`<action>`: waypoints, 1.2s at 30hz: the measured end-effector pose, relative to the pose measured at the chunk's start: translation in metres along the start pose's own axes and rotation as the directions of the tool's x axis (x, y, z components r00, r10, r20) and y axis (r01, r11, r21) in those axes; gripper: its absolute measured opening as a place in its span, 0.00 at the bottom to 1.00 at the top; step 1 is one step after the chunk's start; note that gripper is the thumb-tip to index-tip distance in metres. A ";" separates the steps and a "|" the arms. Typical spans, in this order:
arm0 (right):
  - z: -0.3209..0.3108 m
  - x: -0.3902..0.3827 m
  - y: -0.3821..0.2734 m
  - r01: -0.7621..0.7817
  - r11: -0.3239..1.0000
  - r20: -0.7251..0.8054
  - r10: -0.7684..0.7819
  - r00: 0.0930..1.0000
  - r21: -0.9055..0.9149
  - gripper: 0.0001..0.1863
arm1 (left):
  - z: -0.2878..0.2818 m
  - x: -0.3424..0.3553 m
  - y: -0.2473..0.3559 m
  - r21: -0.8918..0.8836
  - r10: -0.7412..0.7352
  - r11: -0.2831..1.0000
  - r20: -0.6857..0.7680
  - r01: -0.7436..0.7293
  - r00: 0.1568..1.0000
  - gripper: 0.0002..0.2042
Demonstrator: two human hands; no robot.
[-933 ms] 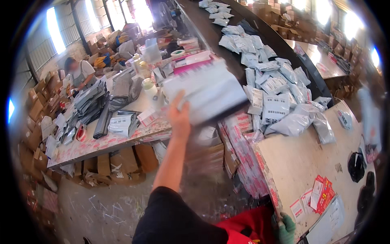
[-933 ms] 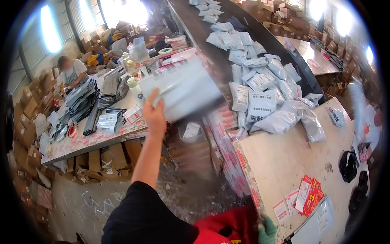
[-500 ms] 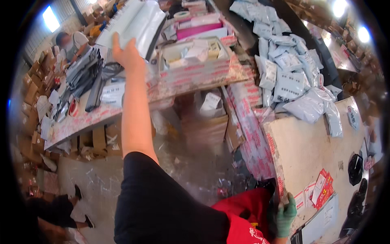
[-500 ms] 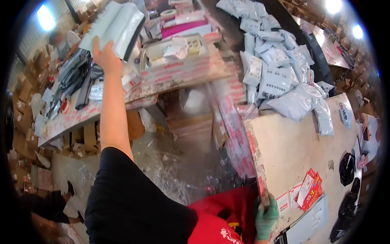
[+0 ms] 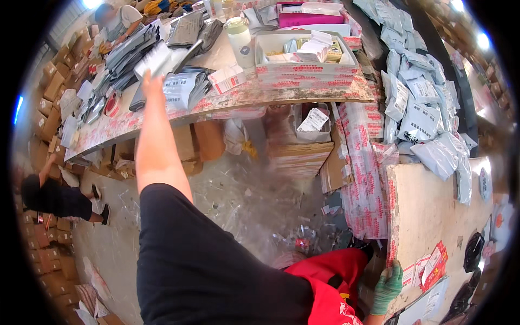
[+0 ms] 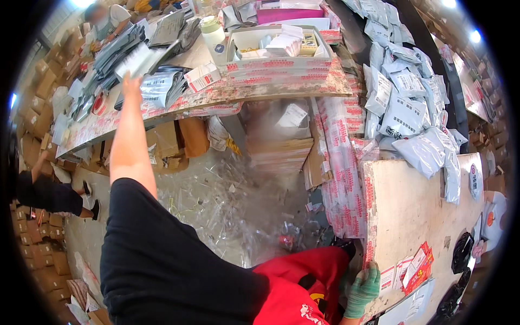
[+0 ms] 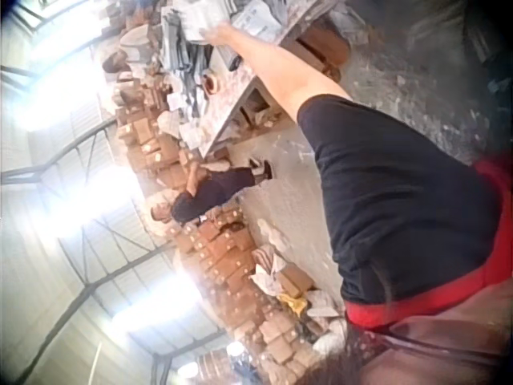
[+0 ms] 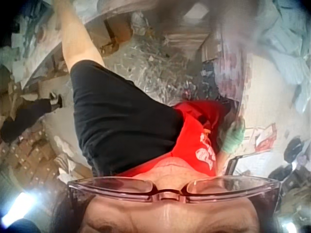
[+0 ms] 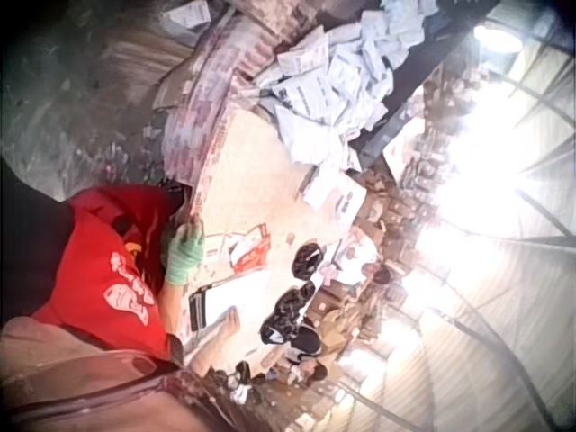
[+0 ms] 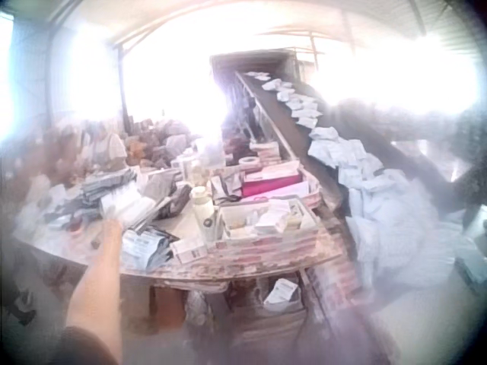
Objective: The person is sorting through a pile of packages on a conveyor belt, placing them onto a table, and then inserting promotional materials and black items into individual mailers before sealing them.
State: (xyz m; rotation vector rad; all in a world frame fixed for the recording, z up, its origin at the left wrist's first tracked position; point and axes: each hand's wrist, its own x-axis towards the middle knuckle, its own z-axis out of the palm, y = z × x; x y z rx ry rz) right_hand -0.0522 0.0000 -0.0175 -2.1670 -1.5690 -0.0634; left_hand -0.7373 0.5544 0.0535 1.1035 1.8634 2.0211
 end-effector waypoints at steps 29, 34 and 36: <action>-0.150 -0.224 0.045 -0.750 0.644 -0.614 0.655 0.442 0.147 0.14 | 0.039 -0.856 0.332 -0.917 0.734 0.355 0.155 0.180 -0.661 0.23; -0.144 -0.243 0.054 -0.758 0.632 -0.651 0.645 0.400 0.161 0.13 | -0.003 -0.905 0.343 -0.931 0.638 0.361 0.196 0.064 -0.745 0.29; -0.143 -0.247 0.059 -0.805 0.553 -0.607 0.721 0.335 0.213 0.13 | -0.006 -0.907 0.337 -0.932 0.605 0.362 0.244 -0.010 -0.758 0.31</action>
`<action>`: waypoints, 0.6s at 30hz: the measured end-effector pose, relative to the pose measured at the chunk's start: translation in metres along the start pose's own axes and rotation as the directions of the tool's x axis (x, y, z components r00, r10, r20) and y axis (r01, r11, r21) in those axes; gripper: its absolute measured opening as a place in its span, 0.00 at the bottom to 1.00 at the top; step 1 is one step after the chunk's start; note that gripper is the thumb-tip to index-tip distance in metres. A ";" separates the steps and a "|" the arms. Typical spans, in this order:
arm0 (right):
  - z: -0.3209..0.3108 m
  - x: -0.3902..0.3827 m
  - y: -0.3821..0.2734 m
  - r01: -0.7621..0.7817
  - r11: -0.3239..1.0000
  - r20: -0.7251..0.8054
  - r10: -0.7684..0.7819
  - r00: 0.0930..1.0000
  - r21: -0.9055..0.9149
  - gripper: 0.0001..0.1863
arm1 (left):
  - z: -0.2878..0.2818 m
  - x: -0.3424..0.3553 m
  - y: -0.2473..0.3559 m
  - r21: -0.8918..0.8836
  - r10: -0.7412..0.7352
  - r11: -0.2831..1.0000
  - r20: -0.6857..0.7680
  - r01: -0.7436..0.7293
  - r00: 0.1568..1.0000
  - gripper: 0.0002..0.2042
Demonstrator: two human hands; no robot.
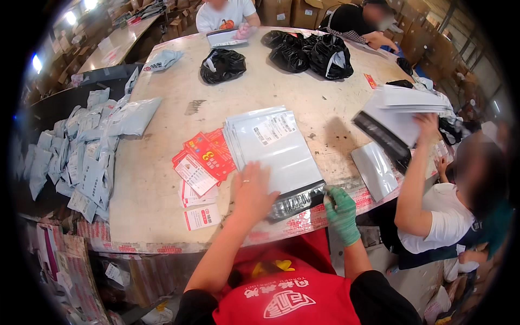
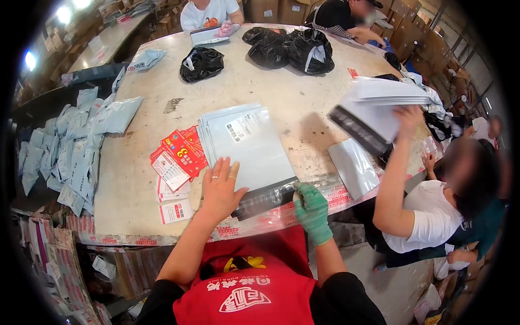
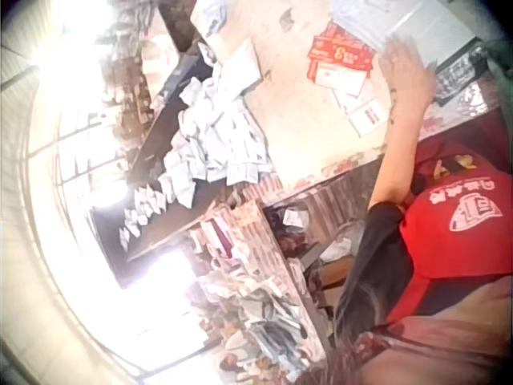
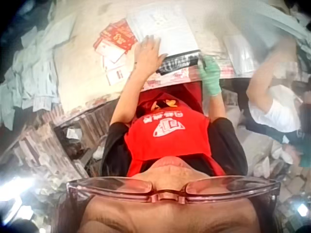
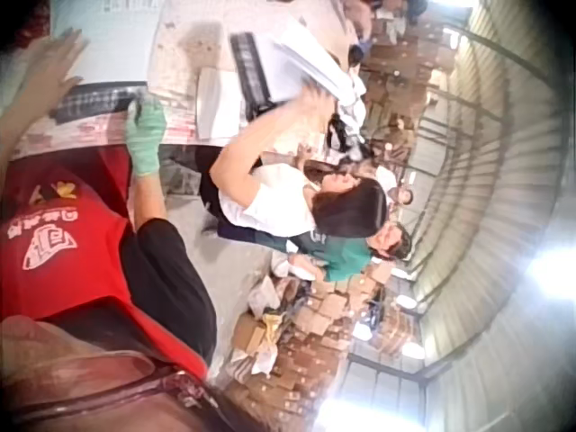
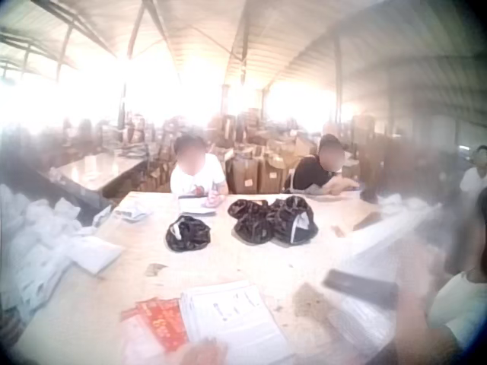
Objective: The person is sorting through a pile of packages on a conveyor belt, placing them onto a table, and then inserting promotional materials and black items into individual mailers before sealing them.
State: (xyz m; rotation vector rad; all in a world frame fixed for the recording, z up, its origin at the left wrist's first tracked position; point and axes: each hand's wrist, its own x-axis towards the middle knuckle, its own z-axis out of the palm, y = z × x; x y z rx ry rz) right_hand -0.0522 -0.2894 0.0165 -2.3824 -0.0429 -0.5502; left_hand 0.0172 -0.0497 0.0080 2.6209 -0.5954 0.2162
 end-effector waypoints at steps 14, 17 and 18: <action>0.058 0.066 0.015 -0.117 0.965 0.261 0.178 0.949 -0.236 0.16 | 0.004 -0.017 -0.013 -0.124 0.038 0.991 -0.034 -0.042 0.999 0.30; 0.025 0.056 -0.005 -0.060 0.967 0.422 0.164 0.891 -0.249 0.17 | -0.001 -0.039 -0.019 -0.171 0.064 0.983 -0.029 -0.068 0.998 0.30; 0.019 0.058 0.012 -0.144 0.981 0.436 0.187 0.880 -0.130 0.19 | -0.007 -0.034 -0.013 -0.210 0.030 0.977 -0.035 -0.037 0.999 0.31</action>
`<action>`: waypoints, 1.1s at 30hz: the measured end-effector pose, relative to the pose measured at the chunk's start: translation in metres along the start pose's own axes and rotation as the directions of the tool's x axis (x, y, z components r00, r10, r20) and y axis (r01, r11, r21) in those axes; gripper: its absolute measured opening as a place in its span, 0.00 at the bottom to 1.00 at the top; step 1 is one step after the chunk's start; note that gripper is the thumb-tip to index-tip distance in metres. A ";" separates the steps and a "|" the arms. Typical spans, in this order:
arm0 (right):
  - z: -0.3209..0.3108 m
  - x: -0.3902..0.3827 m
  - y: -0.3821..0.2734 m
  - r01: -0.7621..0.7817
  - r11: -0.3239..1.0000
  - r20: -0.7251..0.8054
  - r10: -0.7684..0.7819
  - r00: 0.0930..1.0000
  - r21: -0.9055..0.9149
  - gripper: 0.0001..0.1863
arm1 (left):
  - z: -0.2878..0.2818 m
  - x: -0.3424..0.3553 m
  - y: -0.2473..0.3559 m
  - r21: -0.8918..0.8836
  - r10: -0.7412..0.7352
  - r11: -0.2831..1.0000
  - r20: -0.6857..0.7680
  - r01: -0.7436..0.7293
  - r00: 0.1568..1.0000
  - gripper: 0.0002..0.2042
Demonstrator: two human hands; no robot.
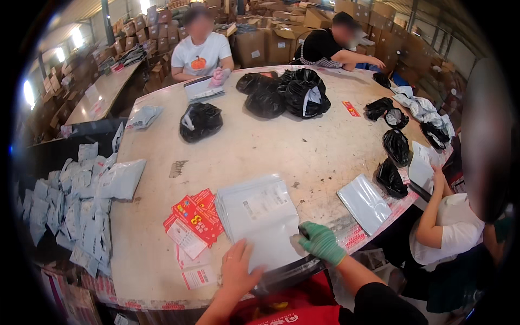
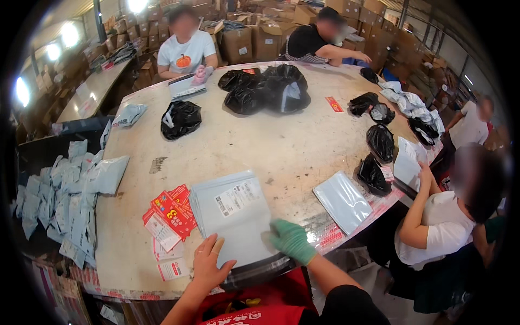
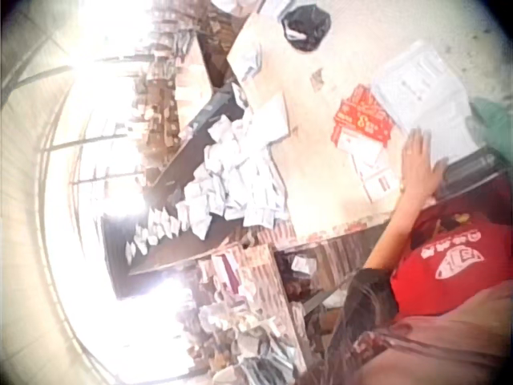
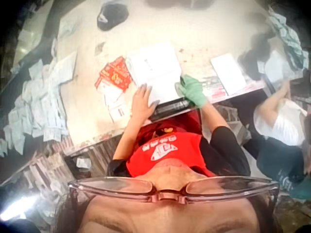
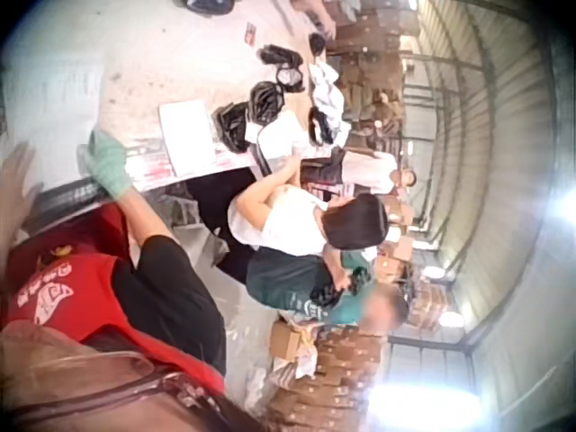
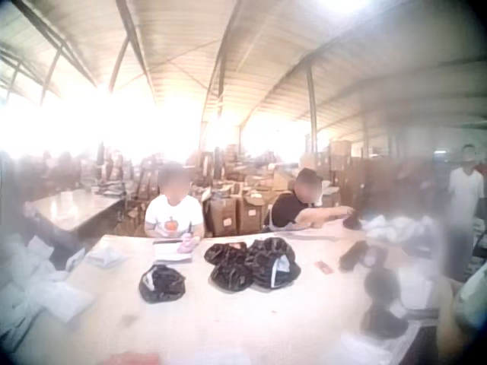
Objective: The person is sorting through a pile of packages on a conveyor belt, placing them onto a table, and then inserting promotional materials and black items into individual mailers before sealing them.
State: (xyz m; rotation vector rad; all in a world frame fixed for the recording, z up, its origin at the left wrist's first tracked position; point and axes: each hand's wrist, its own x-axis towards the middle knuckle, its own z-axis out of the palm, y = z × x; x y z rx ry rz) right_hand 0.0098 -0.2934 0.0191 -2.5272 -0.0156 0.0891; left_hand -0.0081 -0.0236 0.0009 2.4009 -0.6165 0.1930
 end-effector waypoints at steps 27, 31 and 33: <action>-0.021 0.324 0.129 0.324 0.932 -0.705 -0.339 0.624 -0.162 0.18 | 0.000 0.034 0.014 0.068 -0.152 0.988 0.267 0.139 0.952 0.33; -0.080 0.228 0.083 0.492 0.510 -0.608 0.079 0.790 0.706 0.21 | -0.005 0.041 0.020 0.044 -0.035 0.999 0.281 0.023 0.959 0.30; -0.092 0.187 0.056 0.516 0.674 -0.659 -0.057 0.750 0.528 0.21 | -0.004 0.037 0.020 0.067 -0.015 0.998 0.262 -0.003 0.965 0.28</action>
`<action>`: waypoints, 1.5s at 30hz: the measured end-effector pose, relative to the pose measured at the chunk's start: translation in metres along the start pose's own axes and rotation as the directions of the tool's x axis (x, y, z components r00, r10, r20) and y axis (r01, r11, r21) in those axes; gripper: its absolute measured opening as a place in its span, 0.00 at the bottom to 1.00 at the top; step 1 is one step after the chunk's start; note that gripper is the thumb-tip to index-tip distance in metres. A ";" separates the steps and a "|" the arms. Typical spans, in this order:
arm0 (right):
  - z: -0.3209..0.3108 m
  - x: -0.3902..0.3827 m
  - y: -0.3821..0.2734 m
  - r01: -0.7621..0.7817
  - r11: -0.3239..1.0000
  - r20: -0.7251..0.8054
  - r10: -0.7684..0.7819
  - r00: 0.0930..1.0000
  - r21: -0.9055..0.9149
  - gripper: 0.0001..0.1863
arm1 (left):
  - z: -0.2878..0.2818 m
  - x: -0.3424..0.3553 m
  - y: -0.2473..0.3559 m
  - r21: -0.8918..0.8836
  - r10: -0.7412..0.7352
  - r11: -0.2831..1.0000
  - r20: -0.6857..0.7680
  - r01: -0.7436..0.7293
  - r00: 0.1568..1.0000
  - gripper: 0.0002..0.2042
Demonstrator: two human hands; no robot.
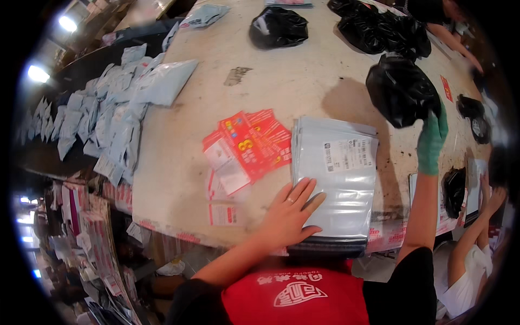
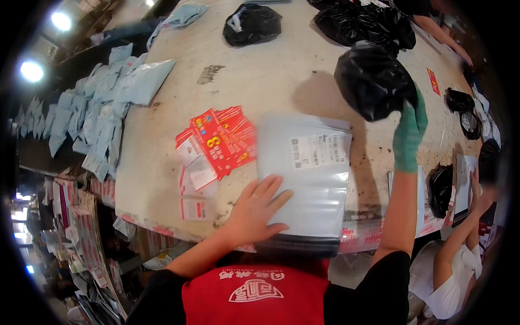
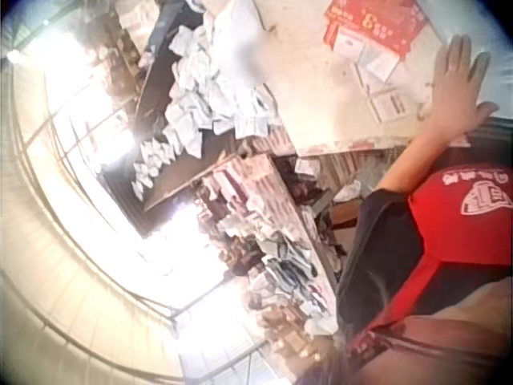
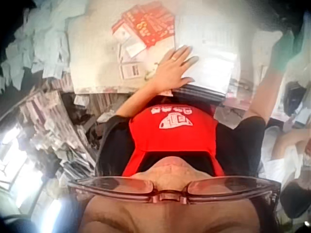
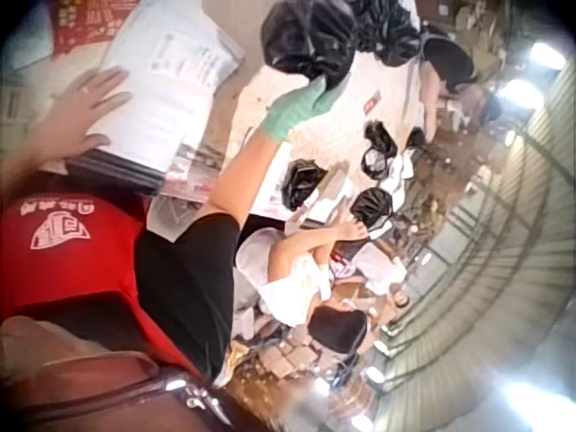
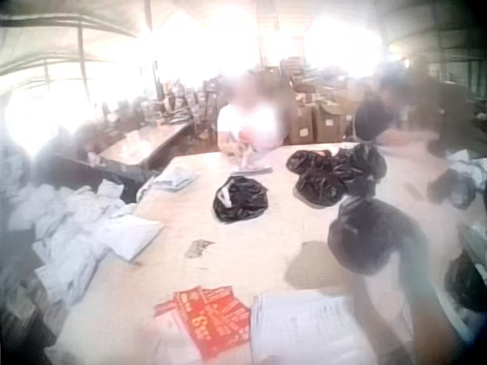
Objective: The person is sorting through a pile of packages on a conveyor belt, placing them onto a table, and then inserting promotional materials and black items into individual mailers before sealing them.
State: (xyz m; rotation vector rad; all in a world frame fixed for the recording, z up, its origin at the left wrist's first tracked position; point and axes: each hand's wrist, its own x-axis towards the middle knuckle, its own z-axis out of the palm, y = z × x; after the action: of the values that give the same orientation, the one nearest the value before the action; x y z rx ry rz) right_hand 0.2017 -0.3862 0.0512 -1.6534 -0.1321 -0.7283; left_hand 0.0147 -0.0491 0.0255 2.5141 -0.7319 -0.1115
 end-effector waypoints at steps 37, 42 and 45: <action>0.082 -0.302 -0.158 -0.538 0.831 0.631 0.494 0.598 -0.141 0.17 | -0.033 -0.185 -0.058 0.234 -0.160 0.943 -0.298 0.235 0.941 0.26; 0.086 -0.309 -0.152 -0.783 0.621 0.613 0.626 0.483 -0.018 0.17 | -0.011 -0.212 -0.075 0.322 0.151 0.947 -0.413 -0.011 0.898 0.13; 0.092 -0.313 -0.150 -0.706 0.708 0.609 0.571 0.551 -0.024 0.16 | -0.014 -0.200 -0.067 0.174 0.070 0.984 -0.530 0.028 0.845 0.08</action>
State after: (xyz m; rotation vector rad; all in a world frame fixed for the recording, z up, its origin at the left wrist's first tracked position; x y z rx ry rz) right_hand -0.0819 -0.1700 0.0113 -1.4917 -0.0206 0.3811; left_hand -0.1206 0.1103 -0.0091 2.5105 -0.5480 0.6705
